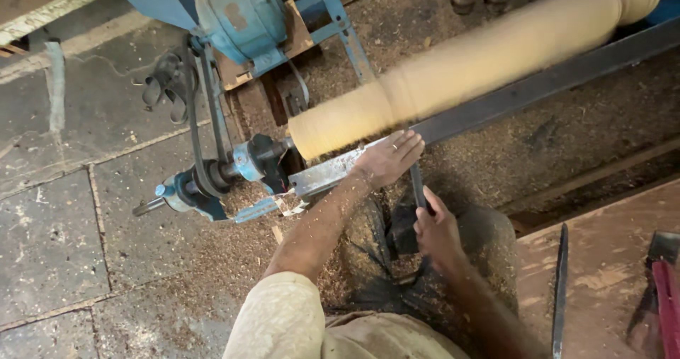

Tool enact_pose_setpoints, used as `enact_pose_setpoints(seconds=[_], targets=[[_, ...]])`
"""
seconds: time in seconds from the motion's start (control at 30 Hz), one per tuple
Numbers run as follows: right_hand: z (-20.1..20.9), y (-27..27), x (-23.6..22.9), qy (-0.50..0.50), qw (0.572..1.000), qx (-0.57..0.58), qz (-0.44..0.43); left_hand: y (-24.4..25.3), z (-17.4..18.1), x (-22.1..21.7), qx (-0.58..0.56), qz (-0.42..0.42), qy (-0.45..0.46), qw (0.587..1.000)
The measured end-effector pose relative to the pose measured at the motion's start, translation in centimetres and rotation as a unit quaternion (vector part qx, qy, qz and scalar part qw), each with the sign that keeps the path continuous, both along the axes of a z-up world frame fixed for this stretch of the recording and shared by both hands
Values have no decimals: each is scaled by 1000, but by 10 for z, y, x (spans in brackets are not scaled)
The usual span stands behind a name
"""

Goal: The person operates a wood lathe, using a chisel to shape a rotating cylindrical wooden blank. They progressively carve grooves and contours along the length of the wood, producing wood shavings that accumulate on the floor.

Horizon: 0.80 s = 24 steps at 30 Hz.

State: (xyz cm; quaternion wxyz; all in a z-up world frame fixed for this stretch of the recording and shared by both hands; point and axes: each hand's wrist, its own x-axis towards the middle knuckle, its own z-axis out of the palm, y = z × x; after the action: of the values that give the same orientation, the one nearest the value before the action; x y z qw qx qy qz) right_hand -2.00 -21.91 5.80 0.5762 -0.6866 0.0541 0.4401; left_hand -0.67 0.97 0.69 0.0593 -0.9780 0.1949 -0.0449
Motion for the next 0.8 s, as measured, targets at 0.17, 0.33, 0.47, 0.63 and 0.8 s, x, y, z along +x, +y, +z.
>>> enact_pose_setpoints(seconds=[0.17,0.33,0.47,0.63,0.8], targets=[[12,-8,26,2,999,-9,49,0,7,1,8,17,9,1000],[27,-25,60,-9,983,-82,165,-1,7,3,25,26,20,999],[32,-28,92,-18,969,-96,226,-4,7,0,18,34,0,999],[43,-20,79,-57,964,-123,228,0,8,-8,25,22,-61,998],[36,-12,42,3,996,-44,78,-1,3,0,-5,27,-36,999]])
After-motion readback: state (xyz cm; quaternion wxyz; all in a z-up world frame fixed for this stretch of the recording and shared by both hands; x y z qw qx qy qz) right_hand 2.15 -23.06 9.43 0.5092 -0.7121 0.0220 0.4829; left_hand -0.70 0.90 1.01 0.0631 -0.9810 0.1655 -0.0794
